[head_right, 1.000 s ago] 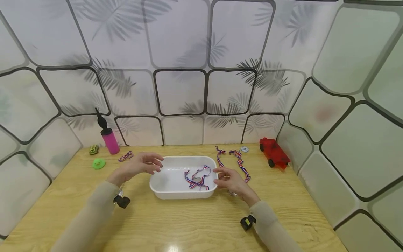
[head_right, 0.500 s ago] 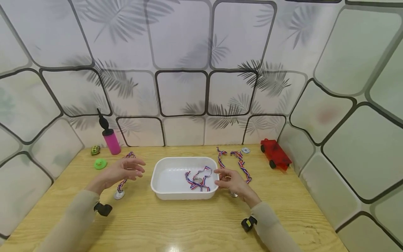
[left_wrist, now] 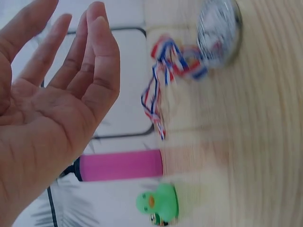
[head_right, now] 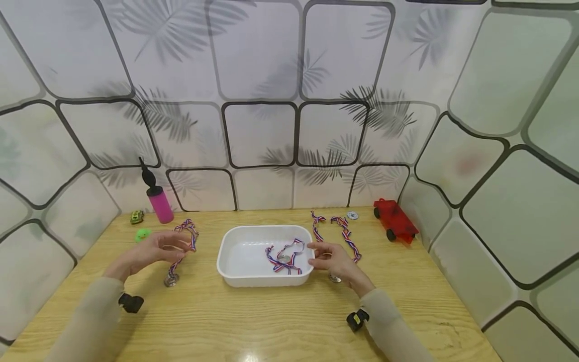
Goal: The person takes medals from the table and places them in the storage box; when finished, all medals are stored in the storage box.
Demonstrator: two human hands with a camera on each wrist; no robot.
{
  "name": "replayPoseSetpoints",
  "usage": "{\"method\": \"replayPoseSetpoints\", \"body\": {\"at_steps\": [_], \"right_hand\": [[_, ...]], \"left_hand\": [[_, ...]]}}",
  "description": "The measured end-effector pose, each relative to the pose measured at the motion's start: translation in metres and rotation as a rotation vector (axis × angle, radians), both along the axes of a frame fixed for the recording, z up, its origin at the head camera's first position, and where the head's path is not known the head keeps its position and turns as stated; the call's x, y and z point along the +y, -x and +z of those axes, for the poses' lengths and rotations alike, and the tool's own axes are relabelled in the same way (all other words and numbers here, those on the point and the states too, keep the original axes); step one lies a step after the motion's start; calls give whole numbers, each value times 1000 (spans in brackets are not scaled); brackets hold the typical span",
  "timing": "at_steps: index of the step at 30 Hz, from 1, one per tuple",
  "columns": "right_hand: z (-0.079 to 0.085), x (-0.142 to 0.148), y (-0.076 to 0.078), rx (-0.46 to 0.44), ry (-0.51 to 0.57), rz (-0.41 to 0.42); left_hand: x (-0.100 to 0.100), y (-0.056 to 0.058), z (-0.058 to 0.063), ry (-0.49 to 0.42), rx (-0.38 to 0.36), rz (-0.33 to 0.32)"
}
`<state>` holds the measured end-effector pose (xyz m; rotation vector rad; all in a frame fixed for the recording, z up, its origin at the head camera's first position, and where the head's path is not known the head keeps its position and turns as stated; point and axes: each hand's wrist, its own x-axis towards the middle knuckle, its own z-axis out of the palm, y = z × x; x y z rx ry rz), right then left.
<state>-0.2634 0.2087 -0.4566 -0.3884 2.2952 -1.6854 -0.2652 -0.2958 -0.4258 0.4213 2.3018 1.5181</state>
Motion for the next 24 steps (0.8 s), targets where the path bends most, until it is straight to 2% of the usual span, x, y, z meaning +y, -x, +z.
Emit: {"method": "replayPoseSetpoints", "body": {"at_steps": [8, 15, 24], "right_hand": [[0, -1, 0, 3, -18, -25], [1, 1, 0, 6, -27, -27], [1, 1, -1, -11, -28, -46]], "left_hand": [[-16, -4, 0, 95, -1, -57], [-23, -6, -6, 150, 10, -142], [-26, -10, -15, 239, -24, -176]]}}
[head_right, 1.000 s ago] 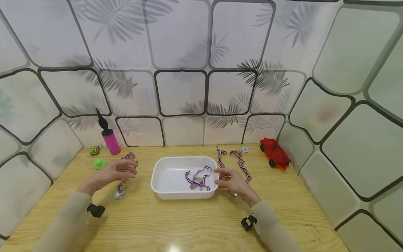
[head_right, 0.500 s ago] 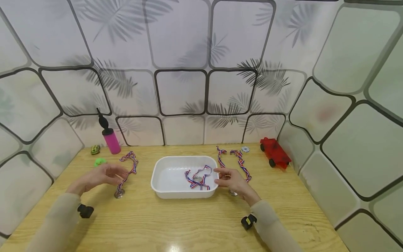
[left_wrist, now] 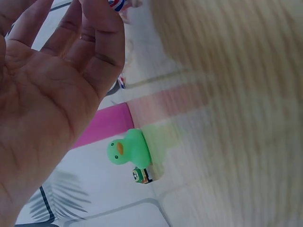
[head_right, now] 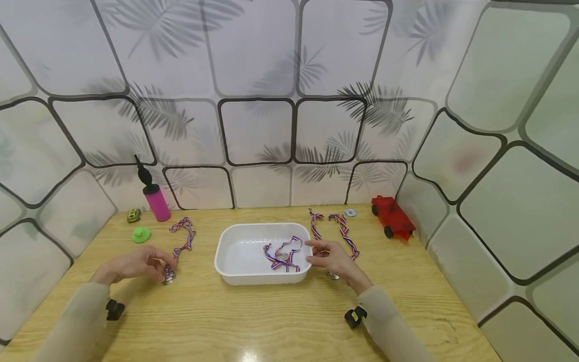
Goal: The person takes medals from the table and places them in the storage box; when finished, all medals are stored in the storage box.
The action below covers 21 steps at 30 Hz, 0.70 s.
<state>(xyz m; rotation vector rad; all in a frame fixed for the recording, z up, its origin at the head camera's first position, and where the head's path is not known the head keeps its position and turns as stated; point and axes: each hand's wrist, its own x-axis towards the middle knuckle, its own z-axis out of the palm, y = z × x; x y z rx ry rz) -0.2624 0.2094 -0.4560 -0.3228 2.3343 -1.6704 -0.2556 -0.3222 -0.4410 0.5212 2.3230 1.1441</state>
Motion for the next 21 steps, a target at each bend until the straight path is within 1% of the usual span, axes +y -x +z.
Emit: {"method": "replayPoseSetpoints", "body": {"at_steps": [2, 5, 9, 12, 17, 21], "right_hand": [[0, 0, 0, -5, -1, 0], [1, 0, 1, -9, -3, 2], [0, 0, 2, -4, -6, -3], [0, 0, 2, 0, -10, -1], [0, 0, 2, 7, -9, 11], [0, 1, 1, 10, -8, 10]], "left_hand": [[-1, -1, -2, 2, -3, -5], [-3, 0, -6, -25, -6, -31], [-5, 1, -10, -57, 19, -70], [-5, 2, -13, -50, 46, -75], [-1, 3, -17, -25, 94, -63], [2, 4, -18, 25, 128, -48]]}}
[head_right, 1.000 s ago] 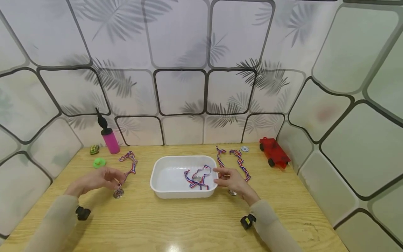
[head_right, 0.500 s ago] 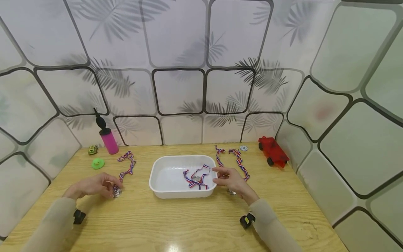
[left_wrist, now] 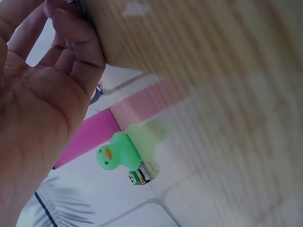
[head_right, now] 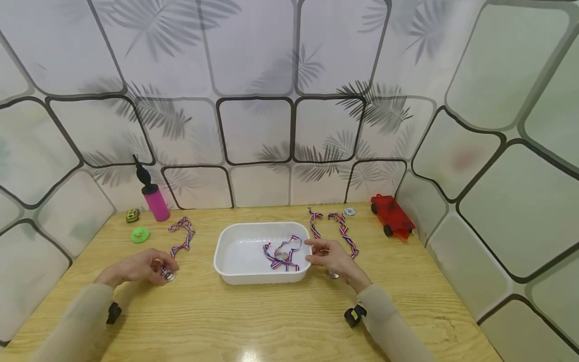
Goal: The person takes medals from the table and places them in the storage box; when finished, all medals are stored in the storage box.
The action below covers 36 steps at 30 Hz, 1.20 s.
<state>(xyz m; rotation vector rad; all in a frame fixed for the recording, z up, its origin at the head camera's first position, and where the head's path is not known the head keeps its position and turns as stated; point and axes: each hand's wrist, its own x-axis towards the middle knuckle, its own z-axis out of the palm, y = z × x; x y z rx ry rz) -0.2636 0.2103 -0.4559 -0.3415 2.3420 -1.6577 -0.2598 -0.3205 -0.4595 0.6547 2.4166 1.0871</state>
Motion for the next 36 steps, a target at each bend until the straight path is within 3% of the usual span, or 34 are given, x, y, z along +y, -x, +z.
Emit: {"method": "replayPoseSetpoints", "body": {"at_steps": [4, 17, 25, 32, 36], "right_hand": [[1, 0, 0, -4, 12, 5], [0, 0, -1, -1, 0, 17], [2, 1, -1, -9, 12, 31], [3, 1, -2, -15, 9, 38], [4, 1, -1, -11, 5, 41]], "left_hand": [[2, 0, 0, 16, 10, -6], [7, -1, 0, -52, -5, -63], [18, 1, 7, -92, -105, 2], [21, 7, 9, -132, 23, 62], [22, 10, 13, -95, 87, 103]]}}
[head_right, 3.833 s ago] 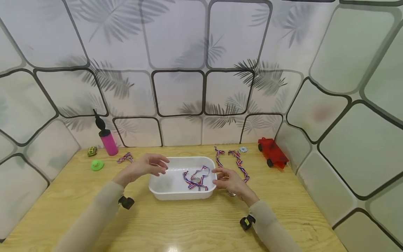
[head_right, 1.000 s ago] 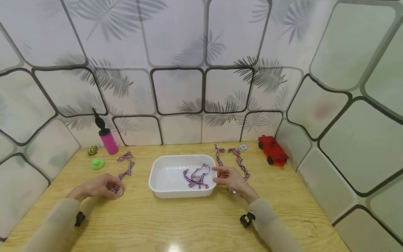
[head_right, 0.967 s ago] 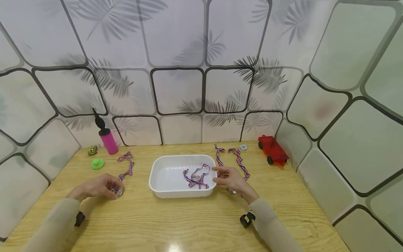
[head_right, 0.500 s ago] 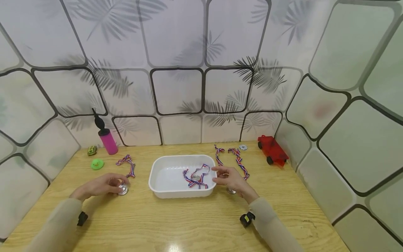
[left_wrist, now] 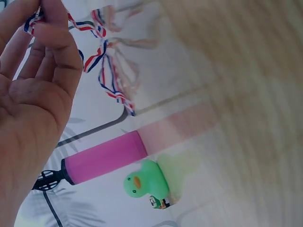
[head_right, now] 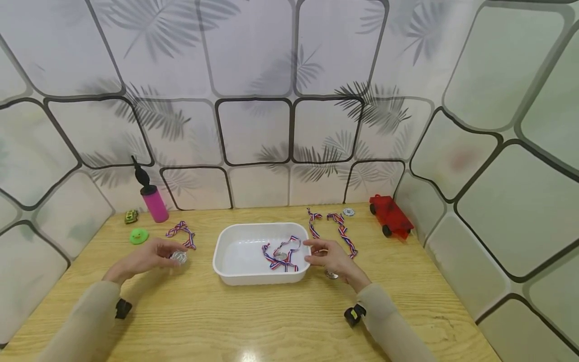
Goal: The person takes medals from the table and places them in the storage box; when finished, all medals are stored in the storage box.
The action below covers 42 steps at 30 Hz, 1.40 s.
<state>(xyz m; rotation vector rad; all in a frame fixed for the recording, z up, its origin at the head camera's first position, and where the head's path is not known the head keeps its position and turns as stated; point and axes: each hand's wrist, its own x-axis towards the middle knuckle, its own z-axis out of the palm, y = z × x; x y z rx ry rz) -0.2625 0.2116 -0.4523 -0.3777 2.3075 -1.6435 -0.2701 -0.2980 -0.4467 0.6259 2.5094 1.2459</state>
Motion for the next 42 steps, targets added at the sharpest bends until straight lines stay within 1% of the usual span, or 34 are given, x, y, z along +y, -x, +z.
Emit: {"method": "replayPoseSetpoints", "body": {"at_steps": [2, 3, 7, 9, 12, 15, 18, 21, 24, 27, 31, 34, 38, 42], "right_hand": [[0, 0, 0, 4, -1, -1], [0, 0, 0, 5, -2, -2], [-2, 0, 1, 12, 0, 4], [-2, 0, 1, 12, 1, 4], [-2, 0, 1, 17, -2, -3], [-2, 0, 1, 18, -4, -8], [-1, 0, 1, 14, -9, -11], [-1, 0, 2, 10, -8, -10], [-1, 0, 2, 7, -5, -11], [-1, 0, 2, 6, -1, -9], [-1, 0, 1, 6, 5, -10], [-2, -1, 1, 3, 7, -9], [-2, -1, 0, 2, 2, -8], [-2, 0, 0, 8, -1, -10]], "left_hand": [[2, 1, 3, 6, 8, 24], [3, 2, 5, 8, 16, 25], [7, 4, 13, -37, 10, 54], [9, 5, 20, -58, 22, 73], [13, 8, 31, -97, 53, 99], [16, 11, 41, -147, 91, 99], [17, 13, 50, -175, 125, 104], [19, 15, 58, -168, 157, 138], [22, 15, 65, -155, 172, 176], [25, 17, 72, -167, 182, 191], [28, 19, 80, -177, 225, 198], [30, 21, 86, -162, 265, 206], [34, 23, 94, -149, 294, 216], [40, 25, 100, -176, 315, 216]]}}
